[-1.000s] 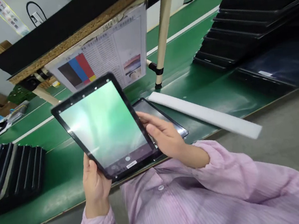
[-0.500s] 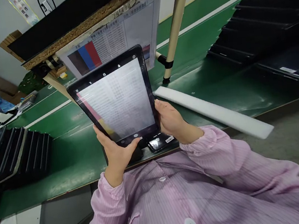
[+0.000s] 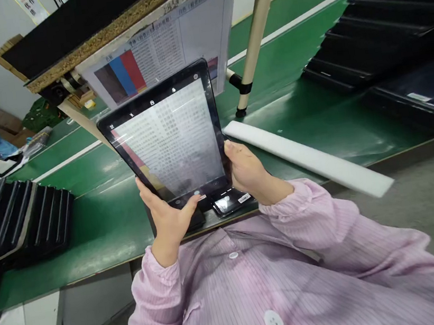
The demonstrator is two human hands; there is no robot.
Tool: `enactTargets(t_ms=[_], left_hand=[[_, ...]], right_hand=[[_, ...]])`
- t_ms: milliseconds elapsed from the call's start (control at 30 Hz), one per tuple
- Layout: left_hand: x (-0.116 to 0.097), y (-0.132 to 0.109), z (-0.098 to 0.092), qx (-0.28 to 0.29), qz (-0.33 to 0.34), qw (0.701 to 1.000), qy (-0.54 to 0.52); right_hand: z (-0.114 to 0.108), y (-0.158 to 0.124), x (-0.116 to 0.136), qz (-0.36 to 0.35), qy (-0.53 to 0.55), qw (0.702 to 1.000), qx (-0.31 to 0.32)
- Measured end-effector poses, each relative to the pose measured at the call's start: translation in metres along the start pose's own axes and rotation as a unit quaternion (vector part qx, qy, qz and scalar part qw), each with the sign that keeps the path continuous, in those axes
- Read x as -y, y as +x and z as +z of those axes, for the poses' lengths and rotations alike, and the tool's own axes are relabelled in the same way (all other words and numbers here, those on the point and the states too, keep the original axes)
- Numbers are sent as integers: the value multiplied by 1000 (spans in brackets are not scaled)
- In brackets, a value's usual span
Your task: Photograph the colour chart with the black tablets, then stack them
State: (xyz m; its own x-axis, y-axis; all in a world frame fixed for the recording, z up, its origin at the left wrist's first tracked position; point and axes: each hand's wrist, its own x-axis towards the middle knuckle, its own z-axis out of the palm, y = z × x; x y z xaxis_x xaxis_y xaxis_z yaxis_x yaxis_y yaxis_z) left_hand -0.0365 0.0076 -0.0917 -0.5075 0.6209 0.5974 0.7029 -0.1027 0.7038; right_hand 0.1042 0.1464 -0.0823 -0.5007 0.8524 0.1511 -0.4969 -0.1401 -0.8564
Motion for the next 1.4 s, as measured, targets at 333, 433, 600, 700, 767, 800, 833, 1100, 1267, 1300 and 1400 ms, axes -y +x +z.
enactTargets(t_ms=[333, 433, 600, 700, 767, 800, 833, 1100, 1267, 1300, 1400], left_hand=[[-6, 16, -17, -57, -268, 839, -470], [-9, 12, -17, -67, -269, 828, -488], [-9, 7, -19, -77, -292, 820, -487], [-7, 4, -19, -72, -304, 817, -485], [-5, 1, -20, -59, -306, 817, -485], [-5, -1, -20, -52, -307, 817, -485], [-4, -3, -21, -46, -309, 818, -484], [-7, -21, -35, -99, -371, 822, -420], [-3, -19, -47, -128, -391, 825, -388], [0, -20, -47, -134, -394, 823, -387], [7, -25, -45, -137, -409, 815, -386]], right_hand=[[11, -17, 46, -166, -237, 947, 142], [17, -8, 62, -256, -326, 884, 217], [27, 15, 75, -313, -375, 834, 259], [31, 24, 77, -311, -388, 831, 250], [30, 25, 75, -306, -391, 832, 247], [29, 24, 73, -305, -389, 834, 246], [28, 24, 71, -302, -387, 836, 245], [18, 20, 40, -145, -282, 913, 258], [16, 22, 19, 28, -102, 980, 167], [18, 23, 15, 56, -79, 985, 142], [27, 26, 10, 93, -39, 991, 86]])
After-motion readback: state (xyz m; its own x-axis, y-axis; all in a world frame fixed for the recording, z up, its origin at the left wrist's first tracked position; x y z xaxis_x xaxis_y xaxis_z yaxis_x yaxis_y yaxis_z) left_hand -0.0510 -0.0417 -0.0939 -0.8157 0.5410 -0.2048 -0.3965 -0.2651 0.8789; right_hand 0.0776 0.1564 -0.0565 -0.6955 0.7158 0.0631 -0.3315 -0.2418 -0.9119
